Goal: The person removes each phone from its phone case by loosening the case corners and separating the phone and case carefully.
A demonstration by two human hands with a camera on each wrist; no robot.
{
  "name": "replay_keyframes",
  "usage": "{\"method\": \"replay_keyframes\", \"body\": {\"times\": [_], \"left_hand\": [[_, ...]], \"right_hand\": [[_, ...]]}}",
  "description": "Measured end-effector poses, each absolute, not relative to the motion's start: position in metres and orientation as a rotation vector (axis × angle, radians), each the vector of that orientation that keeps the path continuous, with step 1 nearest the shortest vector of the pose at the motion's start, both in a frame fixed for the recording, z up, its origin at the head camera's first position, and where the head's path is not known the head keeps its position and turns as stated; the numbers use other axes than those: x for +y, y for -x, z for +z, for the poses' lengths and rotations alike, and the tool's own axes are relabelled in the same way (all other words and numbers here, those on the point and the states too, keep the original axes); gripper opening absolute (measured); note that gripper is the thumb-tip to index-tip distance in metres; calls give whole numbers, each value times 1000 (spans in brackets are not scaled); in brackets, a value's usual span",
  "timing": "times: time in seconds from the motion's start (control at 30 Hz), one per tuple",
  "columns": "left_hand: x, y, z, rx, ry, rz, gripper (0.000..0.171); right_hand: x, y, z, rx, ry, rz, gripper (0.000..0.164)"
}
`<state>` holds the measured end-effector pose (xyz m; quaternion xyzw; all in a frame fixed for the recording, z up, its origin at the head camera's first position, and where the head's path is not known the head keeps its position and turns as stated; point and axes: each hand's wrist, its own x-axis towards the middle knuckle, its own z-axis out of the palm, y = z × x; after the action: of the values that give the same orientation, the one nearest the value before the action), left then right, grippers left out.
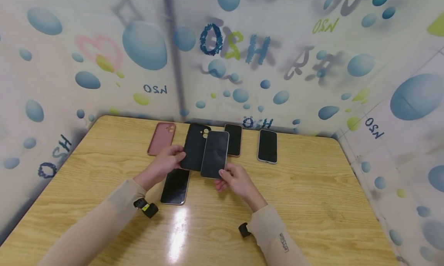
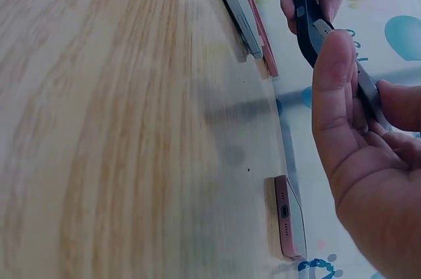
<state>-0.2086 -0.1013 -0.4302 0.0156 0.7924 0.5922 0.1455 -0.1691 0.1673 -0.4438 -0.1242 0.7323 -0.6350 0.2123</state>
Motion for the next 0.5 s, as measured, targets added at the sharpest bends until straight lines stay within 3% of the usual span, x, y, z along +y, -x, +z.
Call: {"method": "replay_keyframes", "body": {"times": [0.5], "left_hand": [[-103,214,-429,2311,31,1704,43]], "right_hand": [[177,161,-448,2056,321,-1718,24]]}}
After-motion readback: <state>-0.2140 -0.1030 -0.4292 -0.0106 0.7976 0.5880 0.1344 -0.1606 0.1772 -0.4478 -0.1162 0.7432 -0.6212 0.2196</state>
